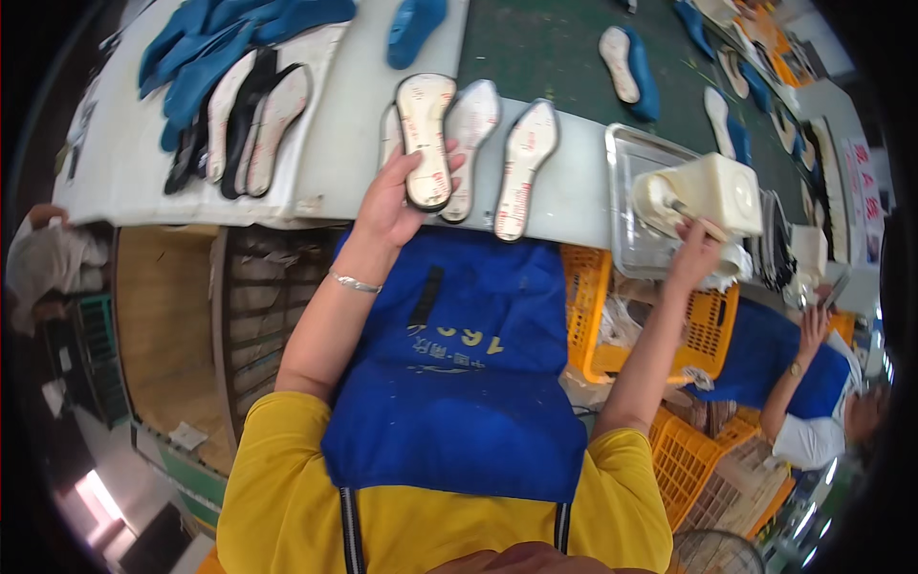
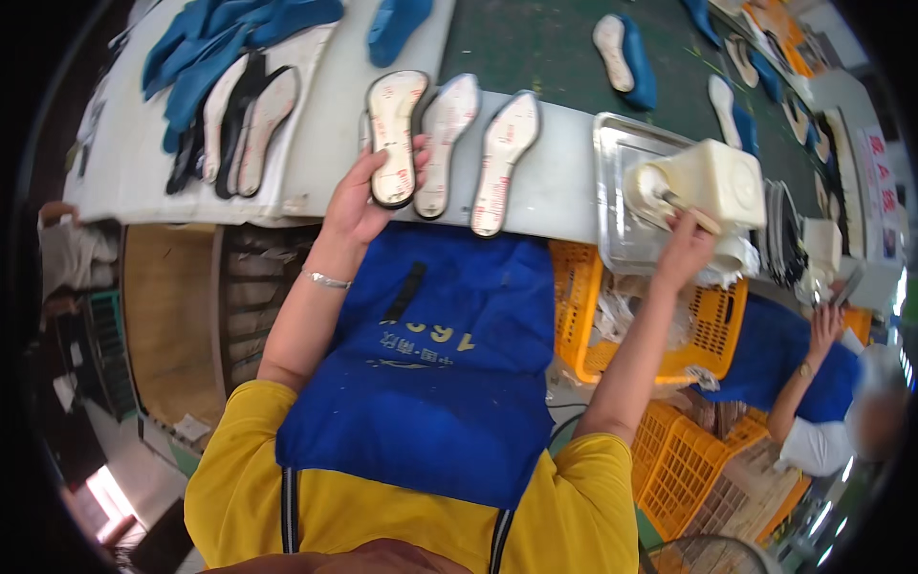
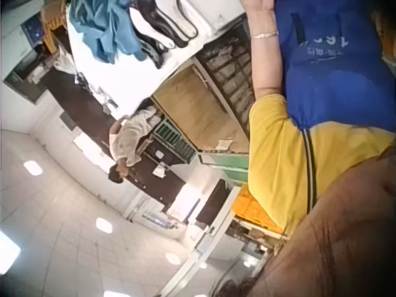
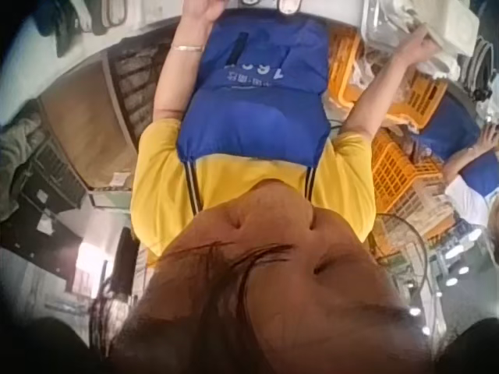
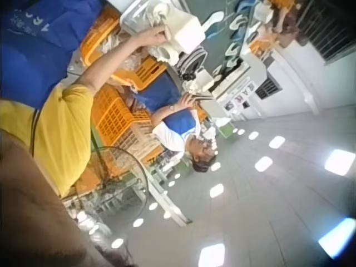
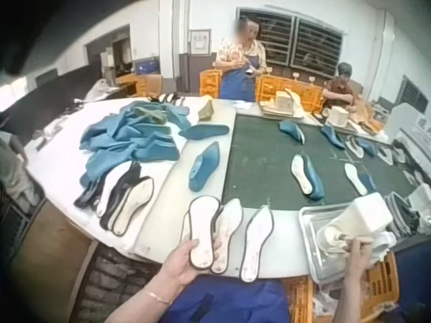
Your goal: Applying glue to the inner soles of shoes using a brush in a manufacturing setting.
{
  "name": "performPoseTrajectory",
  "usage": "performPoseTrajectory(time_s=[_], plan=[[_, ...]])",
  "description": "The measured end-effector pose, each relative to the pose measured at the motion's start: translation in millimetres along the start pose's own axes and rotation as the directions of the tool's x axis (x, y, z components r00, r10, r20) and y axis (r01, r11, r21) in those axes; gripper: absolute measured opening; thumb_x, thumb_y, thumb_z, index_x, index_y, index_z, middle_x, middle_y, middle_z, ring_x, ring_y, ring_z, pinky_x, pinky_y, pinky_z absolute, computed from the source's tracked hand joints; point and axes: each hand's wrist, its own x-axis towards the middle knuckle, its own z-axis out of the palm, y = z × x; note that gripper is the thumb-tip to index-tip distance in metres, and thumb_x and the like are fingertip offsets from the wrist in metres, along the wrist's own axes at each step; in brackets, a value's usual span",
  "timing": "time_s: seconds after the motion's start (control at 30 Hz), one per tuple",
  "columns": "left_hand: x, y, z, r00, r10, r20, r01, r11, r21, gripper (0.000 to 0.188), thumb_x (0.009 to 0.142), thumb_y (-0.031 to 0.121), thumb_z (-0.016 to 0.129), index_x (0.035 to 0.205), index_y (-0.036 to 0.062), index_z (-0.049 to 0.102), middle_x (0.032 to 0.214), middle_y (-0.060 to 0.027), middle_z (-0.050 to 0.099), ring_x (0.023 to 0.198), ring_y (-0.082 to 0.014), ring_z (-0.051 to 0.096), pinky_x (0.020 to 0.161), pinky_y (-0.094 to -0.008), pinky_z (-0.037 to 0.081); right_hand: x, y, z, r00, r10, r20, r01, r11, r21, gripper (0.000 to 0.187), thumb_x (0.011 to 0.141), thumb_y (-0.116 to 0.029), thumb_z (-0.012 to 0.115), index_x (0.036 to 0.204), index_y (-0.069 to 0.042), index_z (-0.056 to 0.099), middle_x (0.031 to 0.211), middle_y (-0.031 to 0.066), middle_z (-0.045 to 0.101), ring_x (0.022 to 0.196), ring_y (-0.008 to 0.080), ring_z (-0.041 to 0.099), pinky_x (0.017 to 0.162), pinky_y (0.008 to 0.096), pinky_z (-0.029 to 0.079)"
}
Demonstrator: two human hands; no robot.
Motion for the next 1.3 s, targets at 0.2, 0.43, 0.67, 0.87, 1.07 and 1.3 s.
performPoseTrajectory(time_s=[0.2, 0.43, 0.67, 0.87, 1.07, 1.3], plan=[[-10.1, -21.5, 30.7, 1.0, -0.013, 0.012, 0.011, 0.979, 0.203, 0.042, 0.1, 0.012, 0.046, 0.14, 0.0025, 0.036, 0.129, -0.0178, 0.055, 0.114, -0.0287, 0.06, 0.087, -0.039, 0.057, -33.2, 0.7, 0.8, 0.996, -0.024, -0.084, 0.029, 0.998, 0.054, 0.016, 0.096, -0.012, 0.051, 0.099, 0.004, 0.054, 0.084, 0.0113, 0.064, 0.069, 0.0141, 0.063, 0.066, 0.0252, 0.052], [-21.5, -41.0, 56.2, 0.967, -0.189, 0.17, 0.136, 0.95, 0.281, 0.044, 0.099, 0.01, 0.048, 0.14, -0.0033, 0.037, 0.13, -0.0194, 0.054, 0.112, -0.0235, 0.061, 0.081, -0.0304, 0.057, -50.3, -68.9, -1.1, 0.994, -0.099, -0.052, 0.112, 0.846, 0.521, 0.02, 0.098, -0.019, 0.05, 0.105, 0.0, 0.051, 0.081, 0.0109, 0.06, 0.066, 0.0158, 0.057, 0.061, 0.0261, 0.046], [-38.4, -48.1, 65.7, 0.958, -0.236, 0.163, 0.153, 0.901, 0.405, 0.049, 0.099, 0.01, 0.05, 0.144, 0.0001, 0.034, 0.127, -0.0142, 0.058, 0.11, -0.023, 0.063, 0.075, -0.0275, 0.058, -90.1, -145.8, 50.7, 0.819, -0.412, 0.4, 0.219, 0.868, 0.446, 0.012, 0.096, -0.01, 0.049, 0.101, 0.0, 0.053, 0.086, 0.0103, 0.059, 0.071, 0.0145, 0.058, 0.065, 0.0273, 0.048], [-47.3, -36.0, 60.4, 0.944, -0.264, 0.199, 0.142, 0.868, 0.477, 0.047, 0.099, 0.012, 0.051, 0.142, -0.0022, 0.037, 0.125, -0.0161, 0.058, 0.107, -0.0244, 0.065, 0.073, -0.0267, 0.058, -59.6, -147.6, 68.8, 0.774, -0.441, 0.455, 0.348, 0.896, 0.276, 0.013, 0.098, -0.011, 0.049, 0.103, 0.0, 0.053, 0.085, 0.0081, 0.06, 0.072, 0.0112, 0.057, 0.068, 0.0231, 0.047], [-51.6, -27.6, 54.2, 0.926, -0.302, 0.224, 0.173, 0.87, 0.461, 0.047, 0.099, 0.011, 0.051, 0.142, -0.002, 0.038, 0.125, -0.0165, 0.058, 0.106, -0.0251, 0.065, 0.072, -0.0274, 0.059, -25.4, -151.4, 67.4, 0.844, -0.404, 0.353, 0.333, 0.91, 0.246, 0.013, 0.098, -0.013, 0.05, 0.102, -0.001, 0.053, 0.083, 0.0082, 0.059, 0.07, 0.0106, 0.056, 0.066, 0.0232, 0.047], [-51.3, -24.6, 54.0, 0.922, -0.309, 0.232, 0.173, 0.866, 0.469, 0.045, 0.099, 0.014, 0.051, 0.14, 0.0, 0.042, 0.124, -0.0141, 0.06, 0.107, -0.0222, 0.065, 0.074, -0.0263, 0.057, -85.8, -181.9, 60.4, 0.734, -0.444, 0.514, 0.228, 0.874, 0.429, 0.013, 0.095, -0.011, 0.05, 0.101, -0.001, 0.053, 0.08, 0.0086, 0.059, 0.069, 0.0137, 0.058, 0.065, 0.0275, 0.048]])
